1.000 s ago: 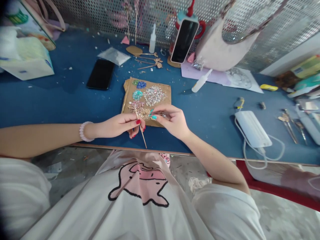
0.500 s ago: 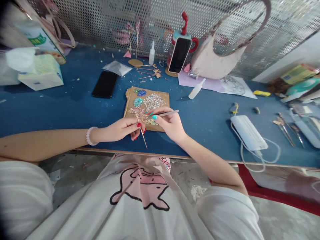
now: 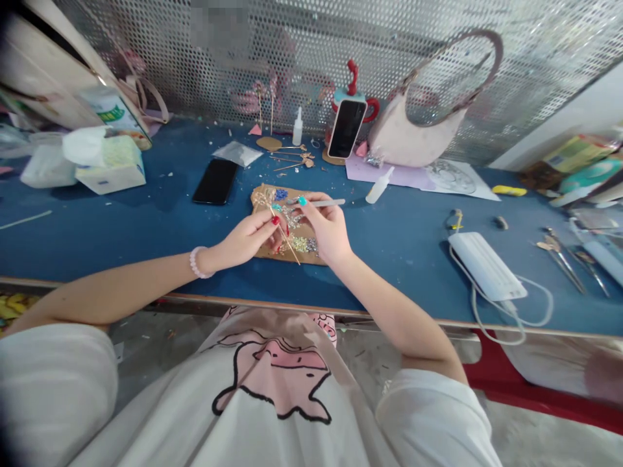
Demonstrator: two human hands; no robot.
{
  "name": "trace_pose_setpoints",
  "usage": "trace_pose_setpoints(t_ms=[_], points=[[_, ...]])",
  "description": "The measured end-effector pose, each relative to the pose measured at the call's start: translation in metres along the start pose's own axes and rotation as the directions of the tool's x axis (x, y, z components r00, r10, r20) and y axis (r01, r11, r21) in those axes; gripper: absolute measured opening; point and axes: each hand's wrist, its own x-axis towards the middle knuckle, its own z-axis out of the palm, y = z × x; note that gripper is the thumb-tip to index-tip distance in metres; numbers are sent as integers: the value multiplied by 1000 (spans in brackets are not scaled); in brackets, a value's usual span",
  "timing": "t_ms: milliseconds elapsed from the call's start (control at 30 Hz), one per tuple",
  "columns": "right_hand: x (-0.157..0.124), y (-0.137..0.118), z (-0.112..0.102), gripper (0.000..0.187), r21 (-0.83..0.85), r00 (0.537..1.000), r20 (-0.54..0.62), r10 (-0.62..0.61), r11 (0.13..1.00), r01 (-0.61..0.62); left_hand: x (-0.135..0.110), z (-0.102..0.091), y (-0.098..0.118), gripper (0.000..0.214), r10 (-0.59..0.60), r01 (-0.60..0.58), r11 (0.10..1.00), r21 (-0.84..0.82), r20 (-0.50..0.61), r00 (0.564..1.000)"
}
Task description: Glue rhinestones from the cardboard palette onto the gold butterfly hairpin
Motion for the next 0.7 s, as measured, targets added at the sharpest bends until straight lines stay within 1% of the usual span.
trace_pose_setpoints(t_ms=[100, 200, 333, 467, 567, 700], points=[[-7, 4, -2, 41, -3, 999, 32, 42, 999, -42, -6, 1, -8, 24, -21, 21, 1000, 22, 5, 1000], [-14, 3, -4, 44, -24, 997, 48, 57, 998, -56, -12, 5, -9, 26, -29, 29, 999, 39, 10, 1000], [-19, 2, -4, 41, -69, 997, 71, 22, 997, -17, -19, 9, -5, 24, -11, 8, 997, 72, 45, 999], [-22, 2, -1, 38, -50, 988, 154, -12, 999, 20, -24, 12, -2, 24, 37, -44, 993, 106, 69, 997], [-24, 1, -1, 36, -56, 985, 173, -16, 998, 26, -25, 11, 1, 25, 70, -78, 990, 121, 66, 995], [-24, 2, -2, 29, -49, 983, 180, -38, 998, 47, -25, 10, 3, 26, 85, -91, 987, 136, 46, 995]])
